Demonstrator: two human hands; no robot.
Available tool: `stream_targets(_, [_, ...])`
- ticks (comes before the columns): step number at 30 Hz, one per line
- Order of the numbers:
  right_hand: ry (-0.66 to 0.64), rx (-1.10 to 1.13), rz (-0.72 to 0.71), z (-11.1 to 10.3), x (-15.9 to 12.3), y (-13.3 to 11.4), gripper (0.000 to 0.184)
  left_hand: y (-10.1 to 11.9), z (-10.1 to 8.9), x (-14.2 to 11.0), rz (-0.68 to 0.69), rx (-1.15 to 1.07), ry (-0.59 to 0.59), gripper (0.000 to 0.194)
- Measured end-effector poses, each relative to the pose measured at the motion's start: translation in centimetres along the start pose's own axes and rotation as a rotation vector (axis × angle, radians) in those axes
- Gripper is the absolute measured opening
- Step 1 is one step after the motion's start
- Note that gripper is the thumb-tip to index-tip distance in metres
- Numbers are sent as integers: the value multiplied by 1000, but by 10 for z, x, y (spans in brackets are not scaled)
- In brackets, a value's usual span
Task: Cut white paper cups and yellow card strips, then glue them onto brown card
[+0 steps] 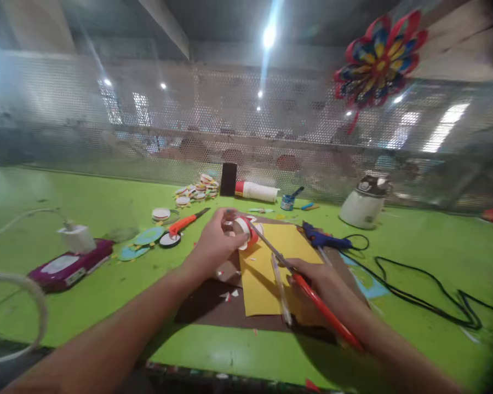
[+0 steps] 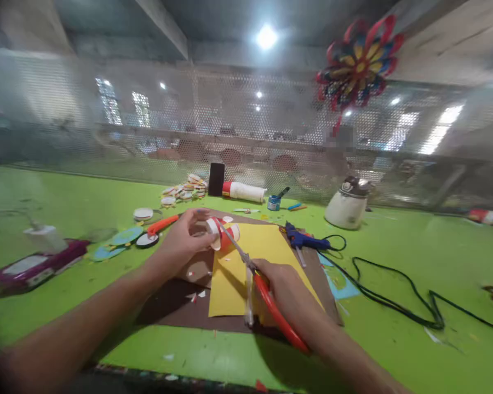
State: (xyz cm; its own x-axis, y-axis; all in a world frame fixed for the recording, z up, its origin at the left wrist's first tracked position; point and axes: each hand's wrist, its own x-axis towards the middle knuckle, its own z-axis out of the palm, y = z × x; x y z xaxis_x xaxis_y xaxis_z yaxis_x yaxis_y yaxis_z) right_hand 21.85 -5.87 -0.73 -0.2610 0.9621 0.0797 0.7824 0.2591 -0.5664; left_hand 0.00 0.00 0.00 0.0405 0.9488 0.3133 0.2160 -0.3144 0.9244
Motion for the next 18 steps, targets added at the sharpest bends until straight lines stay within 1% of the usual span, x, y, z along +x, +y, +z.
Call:
stream_targets(4, [-2, -7, -79, 1, 0, 4, 29, -1, 0, 0, 11, -9, 2, 52])
stream_targets(7, [12, -48, -132, 2, 0, 7, 24, -6, 1, -1, 56, 3, 3, 56])
stream_targets(11, [8, -96, -96, 1, 0, 7, 25, -10, 4, -4, 65, -10, -9, 66])
stream_targets(15, [23, -148, -66, 1, 1, 8, 29, -4, 7, -6, 60, -46, -18, 77])
stream_targets(18, [102, -201, -22, 0, 6, 14, 35, 0, 3, -2, 20, -85, 61, 75])
